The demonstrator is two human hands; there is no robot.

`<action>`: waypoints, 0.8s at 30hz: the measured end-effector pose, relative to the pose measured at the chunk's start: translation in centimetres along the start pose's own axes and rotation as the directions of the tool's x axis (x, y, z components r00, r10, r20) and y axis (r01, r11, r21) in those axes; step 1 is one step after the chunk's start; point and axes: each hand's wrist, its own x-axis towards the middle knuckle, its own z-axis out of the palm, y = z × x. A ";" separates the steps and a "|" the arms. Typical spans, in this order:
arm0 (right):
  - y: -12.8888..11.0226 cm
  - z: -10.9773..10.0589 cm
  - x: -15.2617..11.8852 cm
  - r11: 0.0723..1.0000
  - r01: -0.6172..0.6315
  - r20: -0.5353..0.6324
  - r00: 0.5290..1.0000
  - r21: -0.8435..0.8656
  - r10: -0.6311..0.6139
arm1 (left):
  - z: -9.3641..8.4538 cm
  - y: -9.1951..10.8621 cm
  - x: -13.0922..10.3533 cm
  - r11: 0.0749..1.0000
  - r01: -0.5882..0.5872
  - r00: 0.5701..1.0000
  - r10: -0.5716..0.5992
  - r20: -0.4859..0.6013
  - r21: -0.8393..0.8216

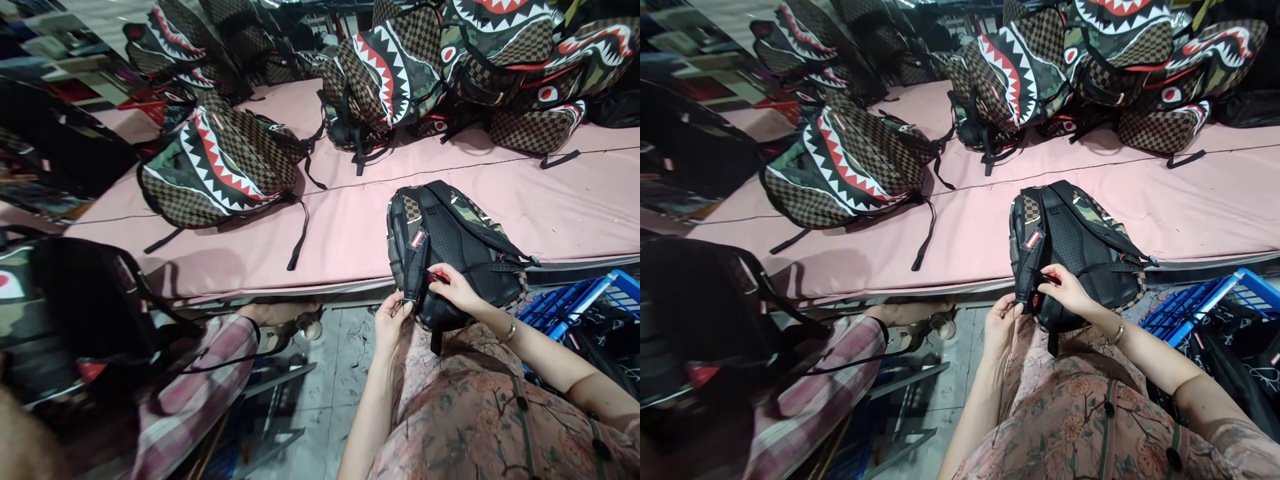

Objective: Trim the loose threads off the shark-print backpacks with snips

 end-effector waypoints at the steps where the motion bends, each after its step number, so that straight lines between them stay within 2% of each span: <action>1: -0.1 0.7 0.5 0.995 -0.060 0.042 0.997 0.074 0.057 | -0.1 -0.1 0.0 0.998 -0.038 0.999 0.037 0.017 0.052; 3: -0.7 2.1 1.7 0.980 -0.119 0.087 0.991 0.158 0.106 | -0.1 -0.4 0.1 0.967 -0.140 0.990 0.132 0.050 0.214; 5: -1.7 3.2 3.0 0.988 -0.070 0.027 0.997 0.141 0.067 | 0.2 -0.6 0.3 0.873 -0.244 0.966 0.258 0.024 0.422; 6: -2.3 3.6 3.7 0.997 -0.022 -0.034 0.999 0.078 0.024 | 0.4 -0.6 0.5 0.809 -0.276 0.943 0.333 -0.017 0.518; 8: -3.7 4.0 4.9 0.989 0.048 -0.119 0.991 -0.138 -0.065 | 0.8 -0.6 0.9 0.691 -0.298 0.869 0.482 -0.112 0.658; 10: -4.9 4.0 5.8 0.932 0.066 -0.118 0.986 -0.356 -0.115 | 1.0 -0.6 1.2 0.624 -0.310 0.802 0.577 -0.154 0.717; 12: -5.6 3.8 6.4 0.869 0.072 -0.057 0.992 -0.490 -0.115 | 0.9 -0.7 1.4 0.621 -0.316 0.792 0.588 -0.161 0.717; 13: -5.8 3.7 6.5 0.848 0.078 -0.018 0.995 -0.524 -0.102 | 0.7 -0.7 1.4 0.661 -0.301 0.811 0.557 -0.180 0.687; 15: -5.8 3.3 6.5 0.838 0.089 0.064 0.996 -0.538 -0.065 | 0.4 -1.0 1.4 0.822 -0.229 0.881 0.403 -0.248 0.522; 17: -5.4 2.8 6.3 0.870 0.100 0.123 0.991 -0.482 -0.045 | 0.0 -1.2 1.3 0.973 -0.102 0.950 0.158 -0.269 0.209; 18: -5.0 2.5 6.0 0.892 0.113 0.134 0.989 -0.439 -0.059 | -0.2 -1.2 1.2 0.999 -0.025 0.968 0.033 -0.249 0.037; 19: -4.4 2.1 5.8 0.908 0.138 0.129 0.987 -0.396 -0.093 | -0.3 -1.2 1.1 0.993 0.046 0.973 -0.069 -0.222 -0.107; 21: -3.0 1.5 5.2 0.906 0.218 0.091 0.976 -0.362 -0.198 | -0.6 -1.0 1.1 0.951 0.144 0.960 -0.201 -0.194 -0.273; 24: -0.2 0.9 4.1 0.829 0.335 0.081 0.939 -0.447 -0.335 | -1.0 -0.7 1.2 0.920 0.212 0.937 -0.288 -0.200 -0.331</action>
